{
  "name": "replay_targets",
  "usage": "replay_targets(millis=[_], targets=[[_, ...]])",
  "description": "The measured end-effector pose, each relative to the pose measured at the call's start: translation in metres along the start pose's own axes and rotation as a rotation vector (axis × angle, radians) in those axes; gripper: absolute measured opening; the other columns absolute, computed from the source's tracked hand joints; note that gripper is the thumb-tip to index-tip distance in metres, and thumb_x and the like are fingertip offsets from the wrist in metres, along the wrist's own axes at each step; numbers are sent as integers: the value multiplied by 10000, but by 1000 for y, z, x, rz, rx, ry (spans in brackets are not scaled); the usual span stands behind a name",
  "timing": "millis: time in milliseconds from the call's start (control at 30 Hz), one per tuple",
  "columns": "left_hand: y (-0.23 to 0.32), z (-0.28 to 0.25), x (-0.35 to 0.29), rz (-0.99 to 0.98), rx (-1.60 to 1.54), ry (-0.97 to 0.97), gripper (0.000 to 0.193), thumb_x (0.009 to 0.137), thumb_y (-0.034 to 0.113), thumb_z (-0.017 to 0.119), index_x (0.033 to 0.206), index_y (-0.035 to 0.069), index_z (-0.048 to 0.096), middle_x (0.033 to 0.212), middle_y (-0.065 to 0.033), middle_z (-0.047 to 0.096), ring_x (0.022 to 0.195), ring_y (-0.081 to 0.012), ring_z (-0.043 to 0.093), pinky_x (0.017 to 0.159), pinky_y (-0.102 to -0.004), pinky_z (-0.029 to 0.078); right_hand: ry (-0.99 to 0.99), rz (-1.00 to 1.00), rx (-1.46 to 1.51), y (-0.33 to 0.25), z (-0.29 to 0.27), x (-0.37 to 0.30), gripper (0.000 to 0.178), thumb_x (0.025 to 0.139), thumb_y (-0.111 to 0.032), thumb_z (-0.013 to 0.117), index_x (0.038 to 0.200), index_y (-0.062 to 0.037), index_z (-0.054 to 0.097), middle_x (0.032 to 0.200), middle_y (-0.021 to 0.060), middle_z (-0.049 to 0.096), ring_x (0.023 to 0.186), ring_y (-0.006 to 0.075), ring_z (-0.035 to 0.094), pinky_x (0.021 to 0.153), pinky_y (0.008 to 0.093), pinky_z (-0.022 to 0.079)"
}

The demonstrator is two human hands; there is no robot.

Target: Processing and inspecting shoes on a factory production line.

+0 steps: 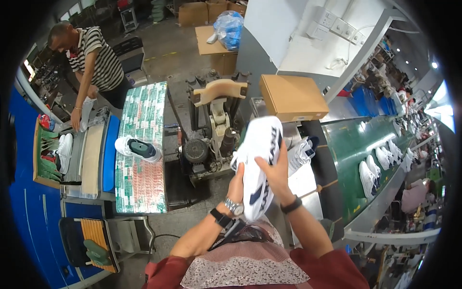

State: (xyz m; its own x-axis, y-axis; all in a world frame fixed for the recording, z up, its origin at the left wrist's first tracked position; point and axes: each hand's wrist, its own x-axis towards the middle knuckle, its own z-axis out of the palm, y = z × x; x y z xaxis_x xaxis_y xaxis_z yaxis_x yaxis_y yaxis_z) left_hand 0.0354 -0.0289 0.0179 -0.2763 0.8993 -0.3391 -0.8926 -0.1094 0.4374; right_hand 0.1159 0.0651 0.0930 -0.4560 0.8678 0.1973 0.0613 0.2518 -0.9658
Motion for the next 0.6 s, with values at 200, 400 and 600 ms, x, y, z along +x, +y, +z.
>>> replay_targets(millis=[200,400,600], targets=[[33,-10,46,-75,-123,31,766,1079,630,351,1484,-5,492,1373,-188,643,1184,-313,675,1022,-410,547,-102,-19,-263,-4,47,70,773,858,-253,800,1445,57,404,1275,245,644,1105,346,673,984,409,520],[16,-34,75,73,-311,-32,683,1092,575,366,1463,22,518,1340,-183,658,1208,-314,655,1049,-422,532,-195,-98,-668,-32,79,91,862,810,-397,790,1350,123,366,1164,344,656,996,497,692,873,508,565],[21,-39,74,38,-346,-81,725,1078,609,390,1556,64,415,1472,-127,578,1288,-305,609,1091,-436,507,-295,69,-915,-60,102,103,886,757,-482,785,1253,118,362,1130,382,622,960,537,680,846,543,573]])
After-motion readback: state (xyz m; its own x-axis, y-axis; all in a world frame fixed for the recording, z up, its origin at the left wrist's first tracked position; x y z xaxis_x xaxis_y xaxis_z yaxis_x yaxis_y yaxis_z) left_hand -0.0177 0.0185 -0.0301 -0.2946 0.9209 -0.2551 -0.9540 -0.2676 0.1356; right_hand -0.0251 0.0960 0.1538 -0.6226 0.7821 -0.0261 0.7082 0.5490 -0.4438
